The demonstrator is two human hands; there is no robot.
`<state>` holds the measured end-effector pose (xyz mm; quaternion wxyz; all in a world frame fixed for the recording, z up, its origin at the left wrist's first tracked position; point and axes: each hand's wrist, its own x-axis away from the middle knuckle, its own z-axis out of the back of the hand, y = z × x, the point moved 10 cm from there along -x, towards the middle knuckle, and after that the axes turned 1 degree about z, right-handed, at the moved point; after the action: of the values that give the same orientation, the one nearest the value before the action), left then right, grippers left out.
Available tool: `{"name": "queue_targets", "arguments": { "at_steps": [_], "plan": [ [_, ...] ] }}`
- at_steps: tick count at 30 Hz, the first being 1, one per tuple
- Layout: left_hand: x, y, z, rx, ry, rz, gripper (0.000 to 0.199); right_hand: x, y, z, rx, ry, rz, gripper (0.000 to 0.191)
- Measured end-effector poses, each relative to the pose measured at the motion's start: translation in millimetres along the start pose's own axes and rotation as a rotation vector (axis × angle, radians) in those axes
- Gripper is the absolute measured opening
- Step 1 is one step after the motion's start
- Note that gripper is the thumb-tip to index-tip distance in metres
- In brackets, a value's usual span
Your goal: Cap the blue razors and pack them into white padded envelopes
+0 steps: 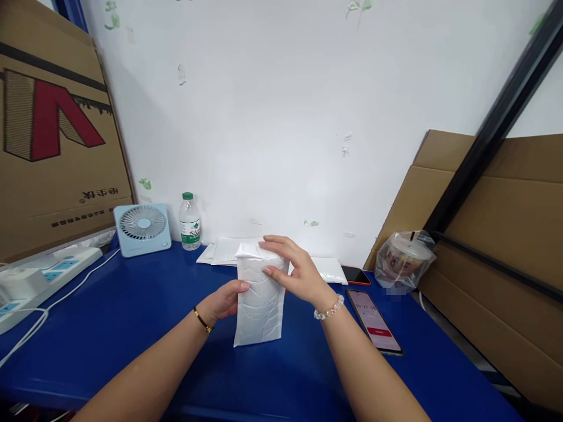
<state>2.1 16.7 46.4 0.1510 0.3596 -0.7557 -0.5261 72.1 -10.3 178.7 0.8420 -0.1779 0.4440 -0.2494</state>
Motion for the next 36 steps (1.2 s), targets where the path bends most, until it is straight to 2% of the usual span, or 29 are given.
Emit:
{"name": "queue_targets", "arguments": {
  "at_steps": [4,6,8,10,12,13,14,16,17,19,22,25,28,31,32,34,36],
  "plan": [
    [0,0,2.3,-0.124,0.033,-0.003,0.057,-5,-1,1,0.119,-0.153,-0.039,0.021],
    [-1,1,-0.3,-0.237,0.022,0.0,0.056,-7,-1,7,0.186,-0.187,-0.038,0.018],
    [-4,1,1.2,-0.345,0.016,0.03,0.05,-11,4,25,0.243,-0.101,-0.056,0.025],
    [-6,5,17.1,-0.416,0.086,0.046,0.046,-15,21,52,0.253,0.108,-0.127,0.03],
    [-4,23,52.0,-0.421,0.286,-0.011,0.046,-17,52,75,0.164,0.353,-0.239,0.033],
    [1,36,75.3,-0.389,0.432,-0.075,0.047,-17,72,79,0.064,0.45,-0.303,0.036],
    [11,48,101.6,-0.34,0.609,-0.141,0.05,-17,95,78,-0.048,0.531,-0.361,0.038],
    [39,66,147.8,-0.2,0.931,-0.287,0.054,-22,137,63,-0.2,0.629,-0.449,0.035],
    [51,71,164.8,-0.14,1.049,-0.351,0.054,-26,156,48,-0.204,0.608,-0.513,0.033],
    [62,67,186.7,-0.067,1.153,-0.372,0.051,-34,189,14,-0.1,0.469,-0.637,0.029],
    [49,41,198.9,-0.029,1.105,-0.208,0.052,-34,220,-14,0.041,0.335,-0.704,0.023],
    [33,21,197.5,-0.045,1.016,-0.102,0.055,-16,233,-7,0.238,0.213,-0.712,0.026],
    [22,16,193.9,-0.106,0.955,-0.1,0.055,16,240,14,0.399,0.065,-0.696,0.047],
    [19,16,193.3,-0.21,0.96,-0.09,0.05,51,245,21,0.572,-0.15,-0.687,0.063],
    [19,17,193.6,-0.259,0.983,-0.083,0.048,60,244,17,0.717,-0.272,-0.636,0.064],
    [22,20,192.7,-0.348,1.04,-0.084,0.043,74,242,11,0.909,-0.413,-0.562,0.058],
    [24,24,186.8,-0.407,1.072,-0.116,0.036,81,237,14,0.994,-0.419,-0.552,0.048]
  ]
}}
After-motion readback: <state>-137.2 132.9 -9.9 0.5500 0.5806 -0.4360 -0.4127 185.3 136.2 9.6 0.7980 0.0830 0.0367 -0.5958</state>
